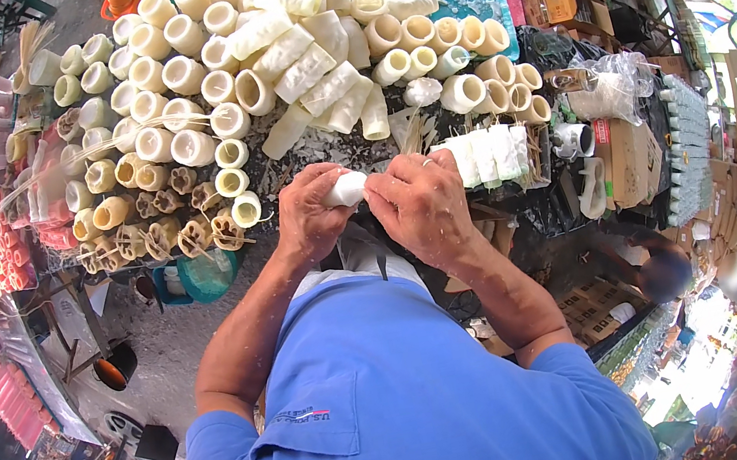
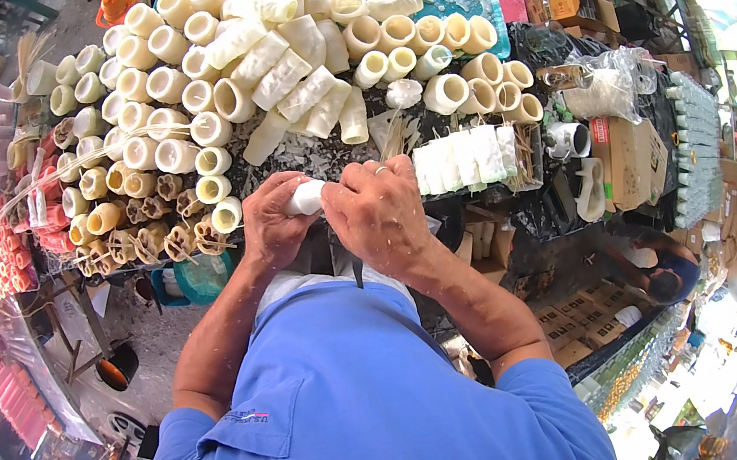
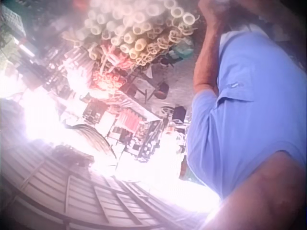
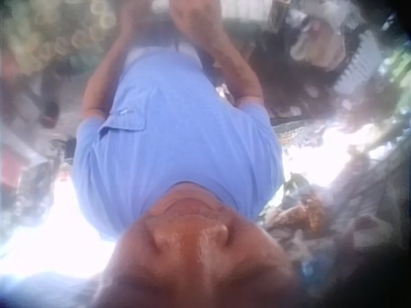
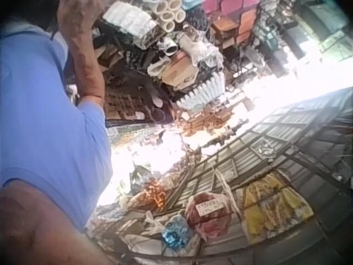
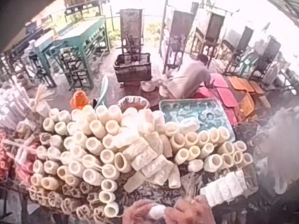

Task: The person inserts wicks into cylindrical white candle bodies and secures them by hand. The person repeatedly picks up a candle, threads a wick through the center, and places the finished unit on a nearby pile.

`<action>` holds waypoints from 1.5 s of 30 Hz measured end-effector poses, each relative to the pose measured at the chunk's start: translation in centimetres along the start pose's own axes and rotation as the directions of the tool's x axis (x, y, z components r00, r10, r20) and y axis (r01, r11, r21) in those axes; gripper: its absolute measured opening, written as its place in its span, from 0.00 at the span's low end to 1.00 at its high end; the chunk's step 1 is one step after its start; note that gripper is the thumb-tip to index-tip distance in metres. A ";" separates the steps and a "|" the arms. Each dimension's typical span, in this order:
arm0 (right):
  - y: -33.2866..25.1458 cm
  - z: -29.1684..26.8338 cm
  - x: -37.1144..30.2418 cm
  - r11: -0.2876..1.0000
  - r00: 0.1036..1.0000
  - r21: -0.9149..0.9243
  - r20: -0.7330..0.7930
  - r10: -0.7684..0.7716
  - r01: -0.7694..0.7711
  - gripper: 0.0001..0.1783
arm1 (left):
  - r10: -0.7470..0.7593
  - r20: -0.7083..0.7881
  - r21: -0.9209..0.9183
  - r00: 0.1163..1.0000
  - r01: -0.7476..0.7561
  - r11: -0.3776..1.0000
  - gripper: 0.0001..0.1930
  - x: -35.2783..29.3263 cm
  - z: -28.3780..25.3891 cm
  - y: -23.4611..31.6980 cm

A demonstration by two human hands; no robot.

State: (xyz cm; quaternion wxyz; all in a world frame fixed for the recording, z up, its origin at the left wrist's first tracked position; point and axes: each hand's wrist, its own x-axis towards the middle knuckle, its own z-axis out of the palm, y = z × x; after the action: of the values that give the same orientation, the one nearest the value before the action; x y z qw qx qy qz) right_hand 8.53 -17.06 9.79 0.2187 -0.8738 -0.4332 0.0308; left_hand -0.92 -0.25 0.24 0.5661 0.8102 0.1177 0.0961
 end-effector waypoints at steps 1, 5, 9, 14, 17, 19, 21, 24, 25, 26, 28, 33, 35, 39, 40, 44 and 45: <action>0.0 0.1 0.0 1.000 1.000 -0.014 0.003 0.000 0.000 0.03 | -0.001 -0.003 -0.008 1.000 0.001 1.000 0.21 0.0 0.1 0.0; 0.0 0.5 0.0 0.999 0.998 -0.013 -0.052 -0.034 0.034 0.05 | -0.007 -0.013 -0.009 1.000 0.006 1.000 0.22 -0.1 0.3 -0.2; 0.1 1.0 -0.1 0.999 0.998 -0.001 -0.051 -0.047 0.047 0.04 | -0.007 0.001 0.020 1.000 0.007 1.000 0.23 -0.4 0.4 -0.2; 0.2 1.5 -0.3 0.999 0.999 0.012 -0.003 -0.038 0.038 0.03 | 0.016 0.004 0.064 1.000 -0.016 0.998 0.26 -0.5 0.5 0.2; 0.2 1.7 -0.3 0.999 1.000 0.054 -0.029 -0.004 0.006 0.03 | 0.058 -0.013 0.068 0.998 -0.057 0.996 0.26 -0.3 0.4 0.5; 0.1 1.8 -0.3 0.998 0.999 0.057 -0.036 0.016 -0.014 0.04 | 0.126 -0.020 0.122 0.992 -0.123 0.985 0.25 -0.1 0.3 0.6; 0.1 1.8 -0.4 0.998 0.999 0.057 -0.029 0.024 -0.023 0.04 | 0.167 -0.020 0.155 0.986 -0.162 0.975 0.25 0.0 0.3 0.7; 0.1 1.8 -0.5 0.999 1.000 0.040 0.007 0.020 -0.020 0.04 | 0.197 -0.026 0.165 0.980 -0.190 0.968 0.25 -0.1 0.6 0.8; 0.1 1.7 -0.5 0.999 0.999 0.031 0.035 0.019 -0.020 0.04 | 0.211 -0.034 0.160 0.977 -0.203 0.966 0.25 -0.1 0.8 0.9; 0.1 1.6 -0.6 1.000 0.998 0.028 0.066 0.003 -0.005 0.03 | 0.225 -0.042 0.156 0.974 -0.216 0.964 0.25 -0.2 0.9 1.0; 0.4 1.4 -0.6 0.999 0.995 0.035 0.101 0.027 -0.031 0.03 | 0.198 -0.036 0.156 0.980 -0.190 0.969 0.26 -0.3 1.0 1.1; 1.4 0.3 -0.8 0.980 0.999 0.195 0.013 0.029 -0.031 0.03 | 0.134 -0.013 0.146 0.991 -0.131 0.981 0.27 -0.4 0.9 1.3; 1.5 0.1 -0.9 0.987 0.999 0.160 0.033 0.019 -0.024 0.02 | 0.141 -0.014 0.139 0.990 -0.138 0.981 0.28 -0.4 1.0 1.3; 1.5 0.6 -0.9 0.991 0.999 0.136 0.038 -0.018 0.013 0.04 | 0.171 -0.010 0.156 0.985 -0.167 0.974 0.28 -0.3 1.2 1.3; 1.5 0.7 -0.9 0.990 0.999 0.138 0.025 -0.030 0.027 0.04 | 0.173 -0.014 0.157 0.985 -0.168 0.973 0.28 -0.3 1.2 1.3; 1.4 1.1 -0.9 0.981 1.000 0.194 0.009 -0.019 0.017 0.05 | 0.193 -0.022 0.171 0.981 -0.187 0.967 0.28 -0.4 1.2 1.3; 1.4 1.1 -0.9 0.983 1.000 0.181 0.004 -0.025 0.024 0.05 | 0.207 -0.023 0.184 0.978 -0.199 0.963 0.27 -0.3 1.2 1.3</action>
State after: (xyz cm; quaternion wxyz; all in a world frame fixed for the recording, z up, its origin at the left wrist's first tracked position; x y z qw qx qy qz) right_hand 8.72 -18.11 8.07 0.2962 -0.8449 -0.4399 0.0698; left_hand -0.78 -1.89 0.99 0.4750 0.8638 0.0539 0.1594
